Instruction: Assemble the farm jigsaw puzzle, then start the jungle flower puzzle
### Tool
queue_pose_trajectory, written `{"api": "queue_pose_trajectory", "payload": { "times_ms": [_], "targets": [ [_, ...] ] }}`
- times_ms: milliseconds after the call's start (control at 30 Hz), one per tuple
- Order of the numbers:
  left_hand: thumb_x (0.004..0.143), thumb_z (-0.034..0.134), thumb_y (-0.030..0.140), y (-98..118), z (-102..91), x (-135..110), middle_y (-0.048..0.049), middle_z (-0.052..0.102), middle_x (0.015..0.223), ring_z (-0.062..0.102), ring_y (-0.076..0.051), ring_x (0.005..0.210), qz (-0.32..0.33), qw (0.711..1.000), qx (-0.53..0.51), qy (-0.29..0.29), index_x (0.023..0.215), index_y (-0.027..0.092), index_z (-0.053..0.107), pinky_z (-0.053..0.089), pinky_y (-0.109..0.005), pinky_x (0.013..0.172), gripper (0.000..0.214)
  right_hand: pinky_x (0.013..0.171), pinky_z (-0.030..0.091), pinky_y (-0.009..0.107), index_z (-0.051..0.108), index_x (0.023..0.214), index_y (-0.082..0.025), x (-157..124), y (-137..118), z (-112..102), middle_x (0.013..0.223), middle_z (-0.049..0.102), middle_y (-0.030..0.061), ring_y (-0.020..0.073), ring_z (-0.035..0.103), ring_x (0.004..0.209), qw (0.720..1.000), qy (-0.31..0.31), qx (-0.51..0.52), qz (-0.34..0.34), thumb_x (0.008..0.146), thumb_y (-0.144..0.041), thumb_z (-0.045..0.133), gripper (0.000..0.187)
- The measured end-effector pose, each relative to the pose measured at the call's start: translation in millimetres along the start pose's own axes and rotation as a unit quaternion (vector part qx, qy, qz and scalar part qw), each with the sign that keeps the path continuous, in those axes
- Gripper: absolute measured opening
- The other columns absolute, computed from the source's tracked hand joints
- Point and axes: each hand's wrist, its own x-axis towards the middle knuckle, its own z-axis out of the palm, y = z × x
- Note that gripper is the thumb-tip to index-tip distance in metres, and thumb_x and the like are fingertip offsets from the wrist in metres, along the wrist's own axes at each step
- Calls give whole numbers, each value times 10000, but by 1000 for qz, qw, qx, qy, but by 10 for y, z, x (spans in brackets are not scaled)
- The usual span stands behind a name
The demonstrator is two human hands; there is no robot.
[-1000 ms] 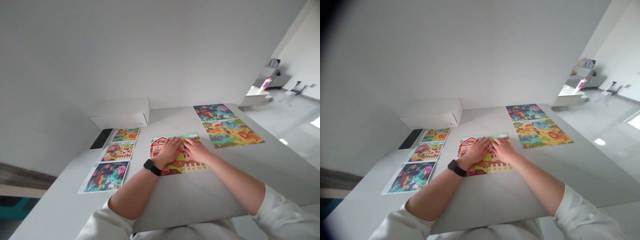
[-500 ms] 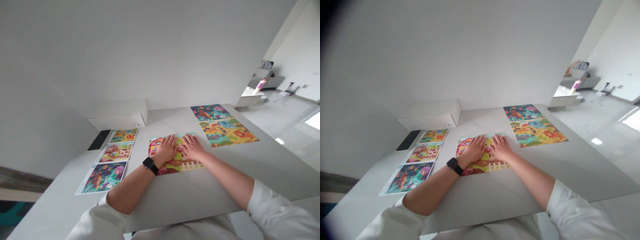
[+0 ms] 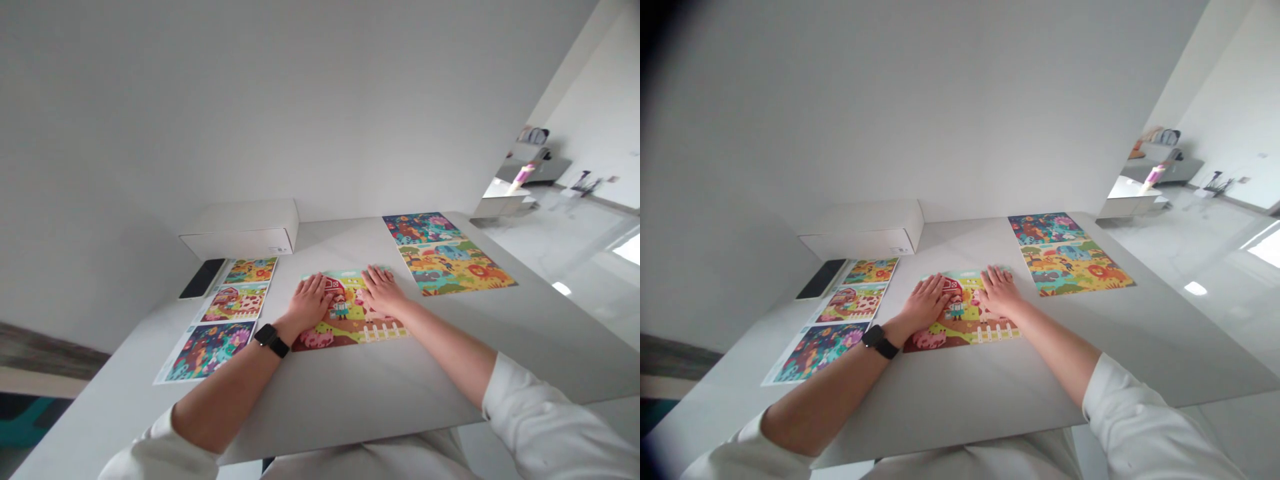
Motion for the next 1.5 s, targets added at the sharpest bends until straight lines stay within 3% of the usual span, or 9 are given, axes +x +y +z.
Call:
{"api": "queue_pose_trajectory", "payload": {
  "times_ms": [200, 367, 567, 733, 933, 1033, 1167, 1300, 1500],
  "targets": [
    [1098, 393, 459, -25, -35, 31, -196, 419, 1718, 368, -358, 1618, -23, 1000, 16, 0, 1635, 136, 484, 297, -571, 1322, 633, 1358, 148, 562, 368, 1707, -132, -61, -71, -25, 1796, 223, 175, 374, 197, 1674, 998, -21, -2, -51, 1110, -478, 354, 690],
    [1094, 425, 463, 120, -42, -207, -193, 361, 1744, 314, -346, 1644, 97, 995, 13, -20, 1655, 109, 450, 274, -551, 1337, 664, 1349, 172, 577, 380, 1703, -151, -56, -68, 31, 1786, 264, 173, 367, 239, 1665, 999, 2, -2, -50, 1108, -465, 377, 672],
    [1090, 433, 557, 234, -127, -583, -133, 289, 1783, 249, -299, 1671, 209, 977, -8, -45, 1690, 203, 412, 204, -494, 1366, 697, 1345, 226, 554, 470, 1656, -158, -66, -46, 63, 1755, 359, 170, 353, 320, 1636, 997, 39, 9, -59, 1095, -427, 441, 623],
    [1049, 482, 664, 105, -252, -753, -87, 302, 1786, 277, -340, 1658, 177, 982, -17, -59, 1711, 295, 366, 156, -603, 1357, 767, 1340, 258, 529, 515, 1621, -129, -218, -36, 47, 1726, 411, 191, 356, 355, 1616, 995, 49, 24, -83, 1098, -464, 451, 624],
    [1048, 495, 625, -5, -310, -834, -75, 233, 1807, 250, -384, 1660, 89, 991, 2, -102, 1724, 343, 314, 199, -719, 1300, 755, 1348, 165, 598, 397, 1696, -188, -695, -6, -90, 1779, 308, 168, 381, 250, 1653, 981, -3, 58, -187, 991, -686, 601, 888],
    [1044, 496, 632, -15, -294, -826, -79, 236, 1806, 234, -390, 1664, 87, 990, 0, -107, 1721, 330, 331, 209, -723, 1297, 760, 1357, 120, 595, 447, 1673, -234, -859, 59, -193, 1772, 341, 136, 370, 238, 1655, 969, -2, 76, -235, 964, -700, 637, 869],
    [1043, 512, 608, -20, -256, -774, -95, 320, 1779, 297, -382, 1643, 84, 993, -6, -83, 1698, 313, 400, 250, -670, 1307, 727, 1346, 205, 561, 628, 1527, -273, -884, 144, -278, 1650, 532, 112, 337, 407, 1568, 969, 23, 87, -230, 997, -557, 665, 602],
    [1047, 517, 568, -14, -186, -617, -111, 408, 1741, 364, -373, 1612, 74, 996, -11, -50, 1665, 294, 467, 306, -627, 1297, 678, 1293, 331, 540, 671, 1469, -278, -767, 189, -284, 1534, 638, 112, 314, 532, 1455, 975, 52, 80, -201, 997, -419, 707, 494],
    [1062, 513, 497, 3, -88, -133, -136, 504, 1678, 454, -359, 1555, 43, 998, -8, -33, 1608, 237, 540, 381, -563, 1265, 606, 1237, 414, 515, 667, 1468, -279, -415, 325, -190, 1472, 677, 103, 311, 551, 1443, 987, 84, 50, -129, 1010, -274, 698, 459]
  ]
}}
